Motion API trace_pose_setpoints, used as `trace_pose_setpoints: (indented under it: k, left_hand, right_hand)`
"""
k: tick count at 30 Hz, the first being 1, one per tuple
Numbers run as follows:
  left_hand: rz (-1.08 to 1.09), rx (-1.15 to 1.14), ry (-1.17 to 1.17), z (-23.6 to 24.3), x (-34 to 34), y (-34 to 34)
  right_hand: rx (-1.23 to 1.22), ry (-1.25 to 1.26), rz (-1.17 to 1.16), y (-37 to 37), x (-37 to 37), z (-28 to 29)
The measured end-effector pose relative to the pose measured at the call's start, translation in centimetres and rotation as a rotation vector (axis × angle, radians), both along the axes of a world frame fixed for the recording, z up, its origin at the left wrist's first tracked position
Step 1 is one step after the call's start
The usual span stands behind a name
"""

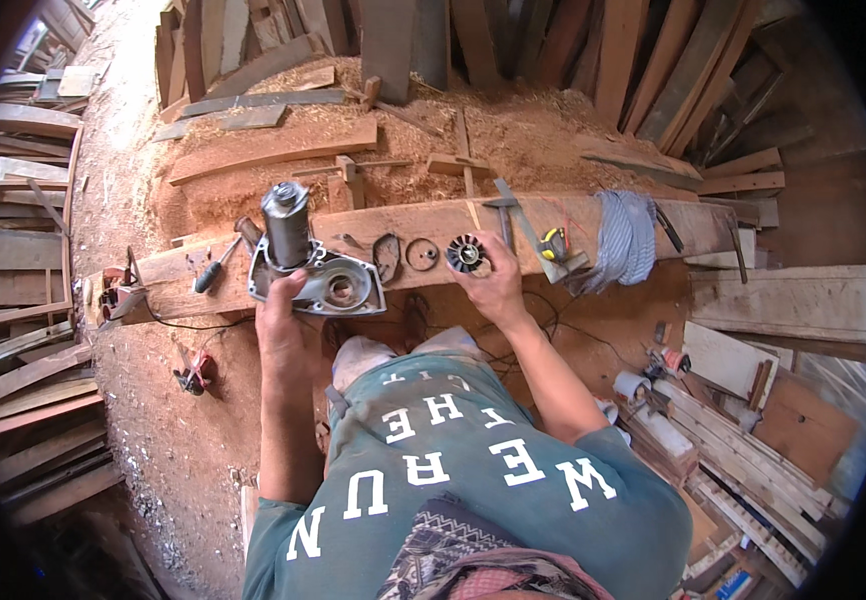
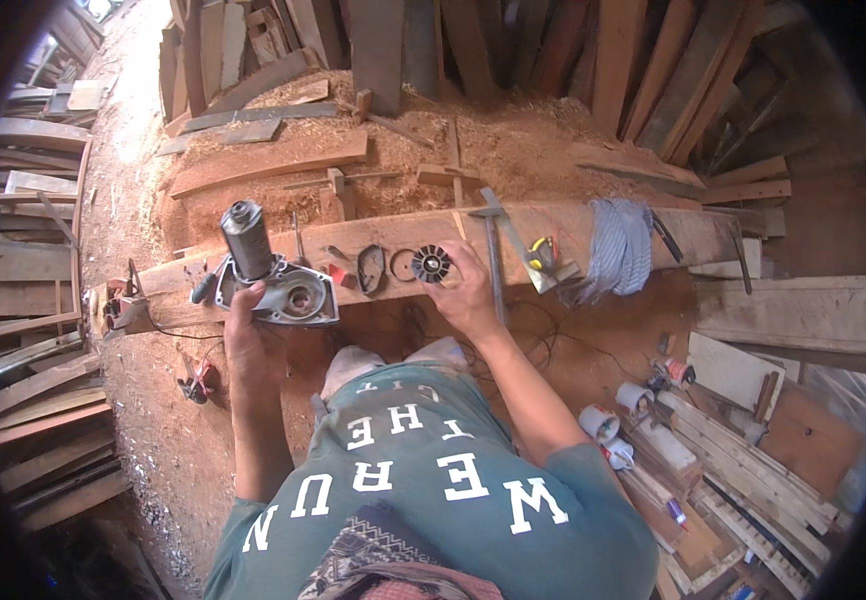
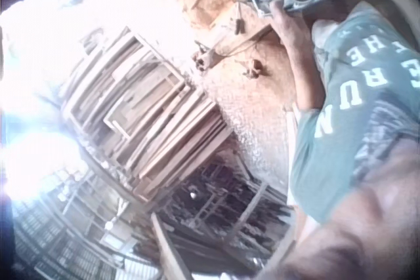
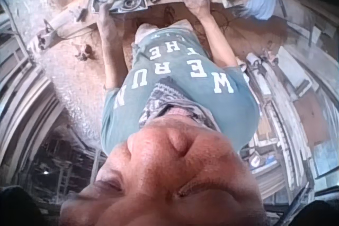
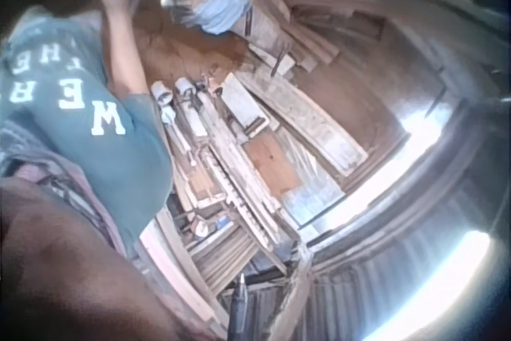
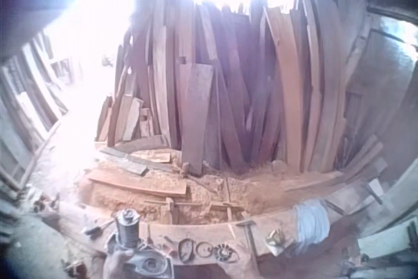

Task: The person cleans and reassembles internal components of a wood planer, wiping down a metal part with a cloth, applying adhesive or lubricant to the assembly, and inserting the motor and gear mechanism into the tool housing using a screwdriver.

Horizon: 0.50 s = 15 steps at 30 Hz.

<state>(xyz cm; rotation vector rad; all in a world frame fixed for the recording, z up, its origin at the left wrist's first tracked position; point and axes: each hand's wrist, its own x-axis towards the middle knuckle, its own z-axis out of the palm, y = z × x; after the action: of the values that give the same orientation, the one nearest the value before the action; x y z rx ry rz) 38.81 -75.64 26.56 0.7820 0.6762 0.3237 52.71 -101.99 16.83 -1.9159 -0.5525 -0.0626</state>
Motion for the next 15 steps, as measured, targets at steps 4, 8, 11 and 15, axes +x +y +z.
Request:
trace_pose_setpoints:
  k: [4, 8, 11, 15]
  left_hand:
    - [-0.054, -0.142, 0.000, -0.3, -2.1, -0.2]
    - [-0.133, -0.167, 0.023, -1.3, -2.5, -0.3]
    - [-0.185, -0.234, -0.143, -2.5, -1.7, -1.0]
    - [-0.198, -0.225, -0.284, -3.3, 0.1, -1.9]
  right_hand:
    - [-0.018, 0.100, 0.059, 0.1, 0.9, -2.2]
    - [-0.065, -0.040, 0.065, 0.4, 1.1, -1.8]
    - [-0.036, -0.003, 0.120, 1.3, 1.0, 0.5]
    - [-0.048, -0.143, 0.250, 2.3, -0.4, 4.1]
